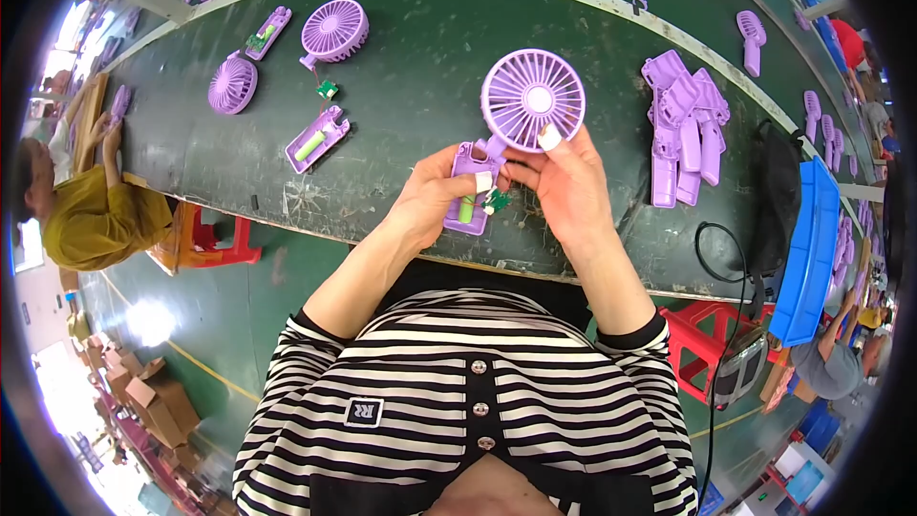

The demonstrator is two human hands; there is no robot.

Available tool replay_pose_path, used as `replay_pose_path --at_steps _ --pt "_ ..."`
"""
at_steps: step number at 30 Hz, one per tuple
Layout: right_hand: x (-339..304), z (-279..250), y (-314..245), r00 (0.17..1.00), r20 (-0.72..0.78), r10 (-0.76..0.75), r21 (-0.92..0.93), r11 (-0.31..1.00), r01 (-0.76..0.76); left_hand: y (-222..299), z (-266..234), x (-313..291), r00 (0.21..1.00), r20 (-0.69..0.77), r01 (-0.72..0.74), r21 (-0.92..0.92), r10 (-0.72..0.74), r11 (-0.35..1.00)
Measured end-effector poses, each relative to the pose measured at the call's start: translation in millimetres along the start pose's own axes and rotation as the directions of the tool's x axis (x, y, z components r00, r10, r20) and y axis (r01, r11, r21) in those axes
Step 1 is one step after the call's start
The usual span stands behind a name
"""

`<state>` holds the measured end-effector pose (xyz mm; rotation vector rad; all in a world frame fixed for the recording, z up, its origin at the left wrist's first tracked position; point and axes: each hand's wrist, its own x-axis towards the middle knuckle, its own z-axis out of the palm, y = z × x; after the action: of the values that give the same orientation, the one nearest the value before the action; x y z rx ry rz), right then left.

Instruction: The person assembles portable handheld fans by hand, inserting batteries into fan handles, connecting wires to circuit boards, and attaching covers to the fan units.

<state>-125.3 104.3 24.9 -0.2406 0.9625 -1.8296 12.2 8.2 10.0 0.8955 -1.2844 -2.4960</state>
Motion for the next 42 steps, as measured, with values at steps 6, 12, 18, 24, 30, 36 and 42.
replay_pose_path --at_steps 6,12,18,24,30,36,42 --pt "1.6 0.8 4.4 0.996 0.010 -0.085 -0.144 0.986 0.086 8.4 5.6 -0.5 0.998 0.041 -0.039 0.005 0.039 0.999" --pt "7.7 -6.8 13.0 0.993 0.019 -0.113 -0.219 0.969 0.114 8.9 8.1 -7.7 0.997 0.013 -0.076 0.074 0.075 0.994" --pt "7.0 -14.9 1.8 0.997 0.074 -0.033 -0.264 0.963 0.051 5.4 6.9 -6.5 0.993 0.050 -0.118 0.195 0.110 0.974" --pt "16.3 -16.5 6.7 0.996 0.066 0.053 -0.155 0.987 -0.042 -1.3 8.0 3.0 0.957 -0.025 -0.259 0.369 0.288 0.893" --pt "19.7 -7.4 4.0 0.997 0.065 0.036 -0.224 0.974 -0.021 1.6 11.9 2.7 0.955 -0.051 -0.259 0.339 0.293 0.904" --pt "11.1 -20.8 15.3 0.988 0.022 -0.153 -0.439 0.886 0.147 0.0 5.3 4.3 0.970 -0.035 -0.235 0.143 0.242 0.961" --pt "-9.1 -21.2 25.4 0.651 0.569 -0.502 -0.791 -0.118 0.600 0.6 -6.1 5.4 0.974 -0.073 -0.218 -0.015 0.216 0.976"
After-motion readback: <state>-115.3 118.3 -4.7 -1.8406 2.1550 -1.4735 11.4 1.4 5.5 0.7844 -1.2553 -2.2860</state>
